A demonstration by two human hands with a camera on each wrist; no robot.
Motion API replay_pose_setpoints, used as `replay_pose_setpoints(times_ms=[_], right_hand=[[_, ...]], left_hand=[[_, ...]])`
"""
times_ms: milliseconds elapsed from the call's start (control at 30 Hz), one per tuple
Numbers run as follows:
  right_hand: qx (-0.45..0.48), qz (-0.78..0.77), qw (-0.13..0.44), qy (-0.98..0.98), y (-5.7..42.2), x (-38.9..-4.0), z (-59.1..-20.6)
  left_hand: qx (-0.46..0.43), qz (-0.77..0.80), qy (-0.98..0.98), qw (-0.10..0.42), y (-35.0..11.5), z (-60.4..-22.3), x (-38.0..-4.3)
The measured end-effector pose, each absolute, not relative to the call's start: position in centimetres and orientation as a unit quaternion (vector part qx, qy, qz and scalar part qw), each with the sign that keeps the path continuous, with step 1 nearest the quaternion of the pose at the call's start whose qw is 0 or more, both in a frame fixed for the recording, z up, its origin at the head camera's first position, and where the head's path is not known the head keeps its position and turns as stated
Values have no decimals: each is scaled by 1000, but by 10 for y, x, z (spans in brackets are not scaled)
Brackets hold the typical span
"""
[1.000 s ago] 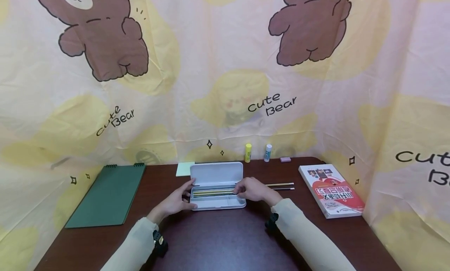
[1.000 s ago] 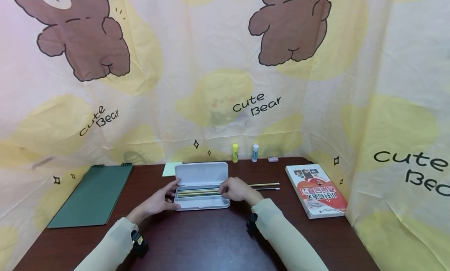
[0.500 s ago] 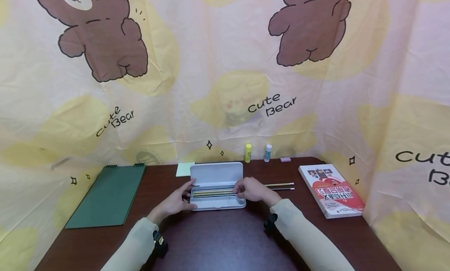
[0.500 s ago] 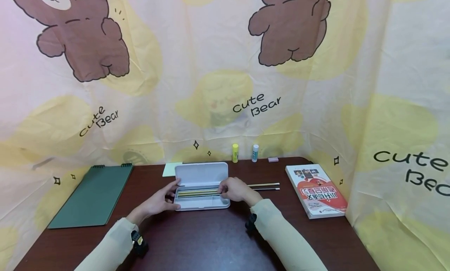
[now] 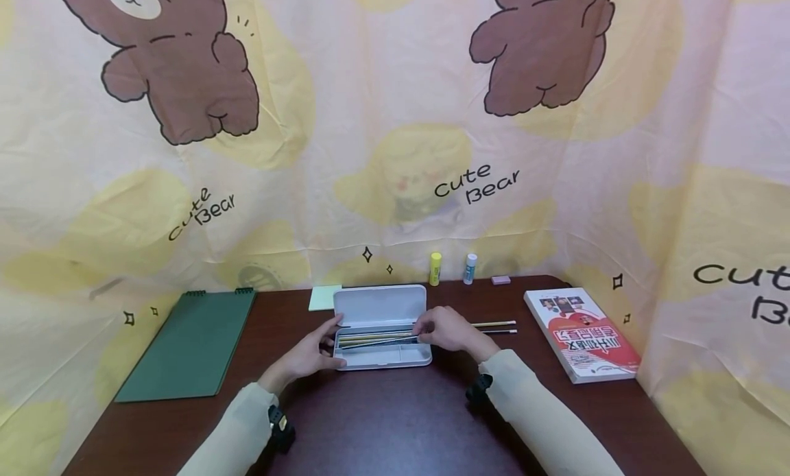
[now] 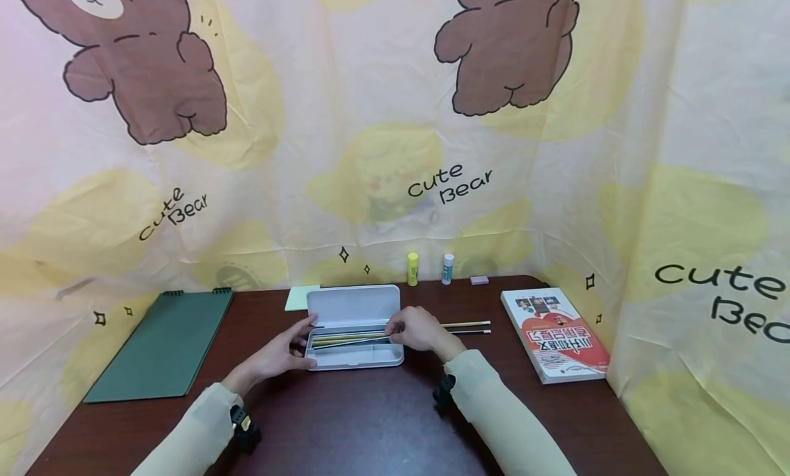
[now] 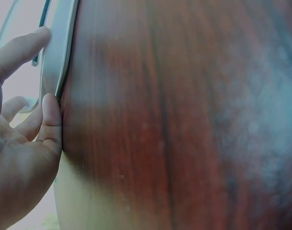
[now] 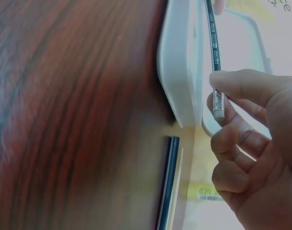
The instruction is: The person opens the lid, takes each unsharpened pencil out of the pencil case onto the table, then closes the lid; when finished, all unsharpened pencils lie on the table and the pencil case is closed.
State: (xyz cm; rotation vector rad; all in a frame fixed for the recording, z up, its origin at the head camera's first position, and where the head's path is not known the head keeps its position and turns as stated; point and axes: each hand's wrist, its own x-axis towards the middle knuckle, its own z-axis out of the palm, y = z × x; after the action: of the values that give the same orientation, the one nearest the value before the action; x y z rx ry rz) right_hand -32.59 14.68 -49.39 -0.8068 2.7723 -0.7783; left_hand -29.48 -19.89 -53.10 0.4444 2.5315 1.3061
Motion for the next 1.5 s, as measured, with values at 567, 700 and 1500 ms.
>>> replay_pose_setpoints(times_ms=[567, 700, 1500], right_hand=[[-234, -274, 48, 932, 195, -329, -487], [-210, -287, 53, 933, 209, -331, -486], [-145, -273, 30, 951, 300, -332, -496]], left_hand=[[148, 451, 871, 127, -198, -531, -294], [148, 451, 871, 127, -199, -531, -295], [151, 448, 872, 124, -198, -528, -292]])
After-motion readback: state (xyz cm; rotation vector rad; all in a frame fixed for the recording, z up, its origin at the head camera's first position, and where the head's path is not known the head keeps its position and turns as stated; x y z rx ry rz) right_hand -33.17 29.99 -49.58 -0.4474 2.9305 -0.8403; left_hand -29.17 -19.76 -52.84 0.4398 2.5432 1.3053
